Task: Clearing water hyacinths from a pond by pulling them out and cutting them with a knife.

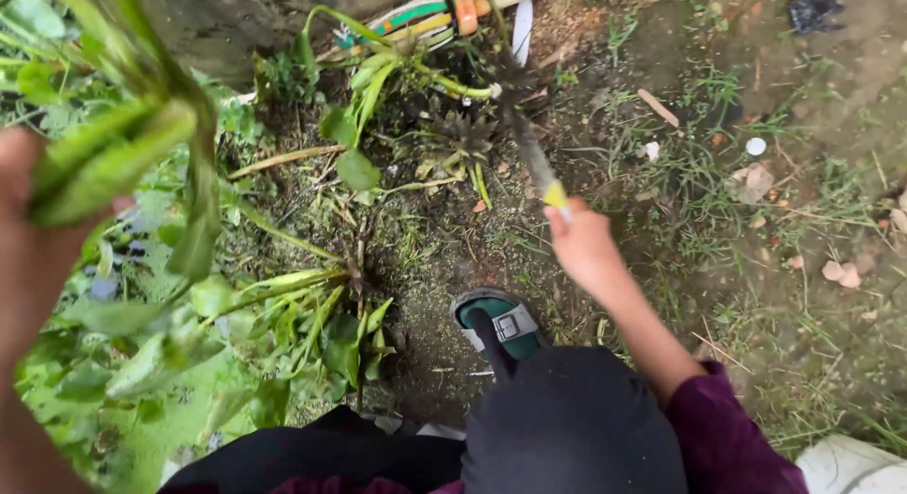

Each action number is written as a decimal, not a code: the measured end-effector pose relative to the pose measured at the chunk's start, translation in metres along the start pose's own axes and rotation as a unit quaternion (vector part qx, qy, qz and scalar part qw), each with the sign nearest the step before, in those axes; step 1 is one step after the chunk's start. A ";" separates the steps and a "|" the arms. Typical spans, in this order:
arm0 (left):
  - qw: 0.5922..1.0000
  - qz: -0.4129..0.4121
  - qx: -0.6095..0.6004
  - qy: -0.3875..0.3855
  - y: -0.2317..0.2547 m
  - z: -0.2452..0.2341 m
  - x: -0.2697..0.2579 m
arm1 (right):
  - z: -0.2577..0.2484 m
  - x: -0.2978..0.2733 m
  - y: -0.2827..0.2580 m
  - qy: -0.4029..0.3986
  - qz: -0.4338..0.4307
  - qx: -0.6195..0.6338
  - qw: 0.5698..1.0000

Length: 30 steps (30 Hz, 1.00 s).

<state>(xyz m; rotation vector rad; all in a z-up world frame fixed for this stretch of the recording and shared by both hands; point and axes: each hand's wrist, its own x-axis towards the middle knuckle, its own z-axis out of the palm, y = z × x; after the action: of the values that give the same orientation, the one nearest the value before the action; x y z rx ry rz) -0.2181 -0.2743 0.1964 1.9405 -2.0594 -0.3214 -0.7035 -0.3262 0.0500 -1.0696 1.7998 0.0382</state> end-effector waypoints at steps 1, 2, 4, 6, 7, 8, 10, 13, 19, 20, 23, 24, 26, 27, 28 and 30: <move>0.993 -0.075 0.082 -0.035 0.015 0.000 -0.006 | 0.011 0.002 -0.004 0.010 -0.048 -0.042 0.998; 0.973 -0.149 0.162 -0.065 0.029 -0.001 -0.012 | 0.022 0.004 -0.009 0.020 -0.098 -0.082 0.992; 0.917 -0.160 0.329 -0.159 0.056 0.016 -0.020 | 0.042 0.016 0.010 0.077 -0.159 -0.174 0.969; 0.824 -0.165 0.481 -0.250 0.067 0.047 -0.030 | 0.053 0.020 0.025 0.131 -0.219 -0.262 0.931; 0.796 -0.149 0.487 -0.328 0.066 0.070 -0.037 | 0.055 0.018 0.031 0.142 -0.246 -0.307 0.908; 0.765 -0.129 0.488 -0.400 0.063 0.093 -0.041 | 0.055 0.018 0.035 0.157 -0.273 -0.351 0.882; 0.832 -0.088 0.437 -0.329 -0.010 0.212 -0.087 | 0.039 0.010 0.029 0.138 -0.258 -0.378 0.878; 0.889 -0.027 0.361 -0.282 -0.016 0.267 -0.133 | 0.003 -0.006 0.013 0.082 -0.208 -0.316 0.922; 0.916 -0.022 0.301 -0.266 0.054 0.242 -0.047 | -0.039 -0.010 0.032 0.077 -0.182 -0.155 0.968; 0.905 -0.069 0.276 -0.317 0.077 0.224 -0.016 | -0.041 -0.012 0.039 0.093 -0.194 -0.116 0.970; 0.964 -0.068 0.227 -0.124 0.130 0.173 0.099 | -0.041 -0.004 0.060 0.127 -0.194 -0.069 0.970; 0.963 -0.072 0.227 -0.122 0.121 0.191 0.124 | -0.039 -0.006 0.059 0.126 -0.198 -0.071 0.970; 0.939 -0.190 0.227 -0.173 0.102 0.228 0.172 | -0.034 -0.012 0.059 0.099 -0.151 -0.089 0.979; 0.939 -0.196 0.225 -0.173 0.099 0.235 0.182 | -0.033 -0.011 0.064 0.096 -0.155 -0.094 0.979; 0.932 -0.226 0.167 -0.228 0.094 0.243 0.185 | -0.033 -0.009 0.070 0.118 -0.153 -0.105 0.975; 0.916 -0.268 0.103 -0.279 0.067 0.284 0.192 | -0.036 -0.004 0.086 0.130 -0.160 -0.124 0.971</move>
<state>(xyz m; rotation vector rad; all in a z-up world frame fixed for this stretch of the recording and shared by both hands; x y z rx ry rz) -0.3918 -0.4716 -0.0331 2.7944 -1.8564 -0.9008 -0.7876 -0.2881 0.0349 -1.5958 1.8633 -0.0776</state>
